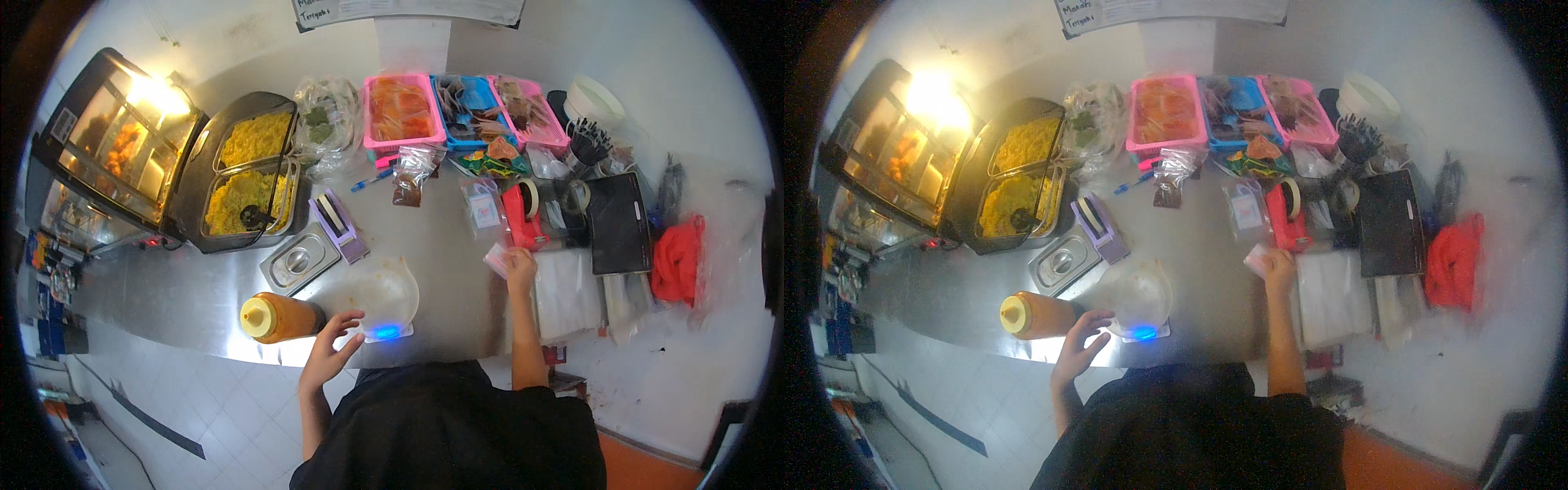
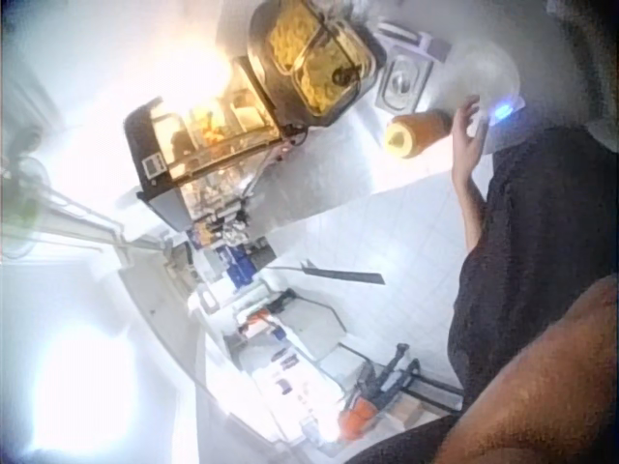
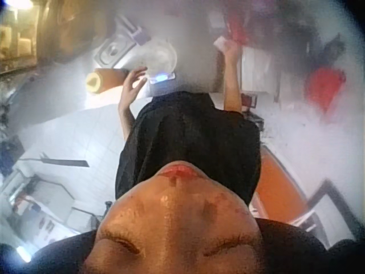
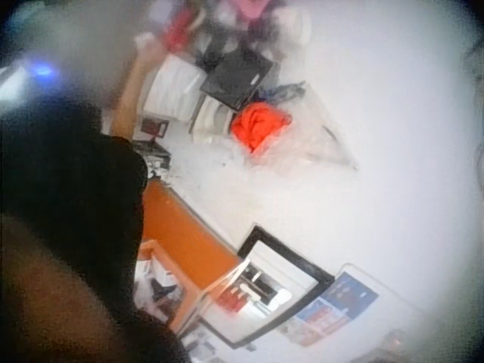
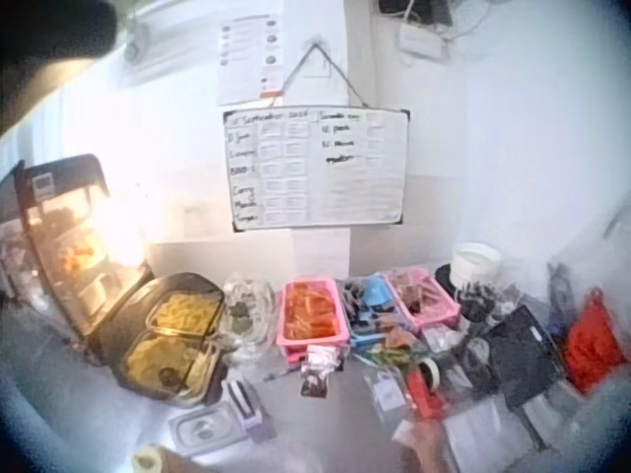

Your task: The person fills small plastic bags with a brown sauce from a squeeze bottle, seals them, and places them on a counter. The person also handles a red sauce packet and moves items on the counter.

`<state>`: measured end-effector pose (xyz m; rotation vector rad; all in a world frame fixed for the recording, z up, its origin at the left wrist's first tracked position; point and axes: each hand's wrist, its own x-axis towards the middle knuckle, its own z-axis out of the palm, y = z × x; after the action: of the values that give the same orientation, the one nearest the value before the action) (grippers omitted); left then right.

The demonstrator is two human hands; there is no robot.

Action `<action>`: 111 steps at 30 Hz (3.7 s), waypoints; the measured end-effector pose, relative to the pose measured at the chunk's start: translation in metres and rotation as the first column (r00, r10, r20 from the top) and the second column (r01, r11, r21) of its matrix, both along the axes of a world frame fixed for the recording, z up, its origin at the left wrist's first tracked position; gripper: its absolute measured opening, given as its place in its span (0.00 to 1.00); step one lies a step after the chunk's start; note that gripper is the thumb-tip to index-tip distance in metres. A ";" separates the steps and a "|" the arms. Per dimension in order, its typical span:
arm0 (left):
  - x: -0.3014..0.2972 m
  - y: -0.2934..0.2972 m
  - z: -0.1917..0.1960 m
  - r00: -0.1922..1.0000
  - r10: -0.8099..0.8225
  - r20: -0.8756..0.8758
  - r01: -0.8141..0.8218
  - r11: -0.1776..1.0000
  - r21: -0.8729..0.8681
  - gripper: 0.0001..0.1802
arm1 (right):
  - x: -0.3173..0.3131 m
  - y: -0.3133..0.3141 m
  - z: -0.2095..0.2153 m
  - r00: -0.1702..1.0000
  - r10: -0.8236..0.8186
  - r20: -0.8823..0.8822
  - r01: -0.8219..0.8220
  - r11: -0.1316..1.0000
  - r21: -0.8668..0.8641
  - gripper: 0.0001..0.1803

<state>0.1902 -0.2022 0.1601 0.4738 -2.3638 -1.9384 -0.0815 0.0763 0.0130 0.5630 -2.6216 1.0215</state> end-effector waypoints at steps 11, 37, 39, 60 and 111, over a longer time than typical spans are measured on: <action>-0.057 0.033 0.001 0.920 0.142 -0.365 -0.142 0.989 0.027 0.35 | 0.078 -0.111 0.129 0.665 0.700 0.260 -0.180 0.488 -0.854 0.09; 0.132 0.083 0.009 0.327 0.890 -0.319 -0.940 0.272 -0.205 0.09 | 0.262 -0.210 0.168 -0.089 0.991 -0.098 -0.929 -0.118 -0.351 0.10; 0.136 0.092 0.001 0.280 0.912 -0.301 -0.953 0.227 -0.199 0.11 | 0.267 -0.215 0.148 -0.279 0.941 0.192 -0.820 -0.130 -0.558 0.07; 0.149 0.094 -0.019 0.125 0.991 0.047 -0.924 0.134 -0.357 0.14 | 0.297 -0.225 0.142 -0.452 0.887 0.092 -0.850 -0.397 -0.345 0.18; 0.024 -0.069 -0.068 0.458 0.673 -0.580 -0.816 0.578 0.027 0.44 | 0.117 -0.142 0.152 0.517 0.839 0.172 -0.726 0.536 -0.431 0.26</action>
<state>0.2138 -0.2710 0.0921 0.6926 -1.5561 -1.1048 0.0358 -0.0659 0.1649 1.7612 -2.3412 1.9213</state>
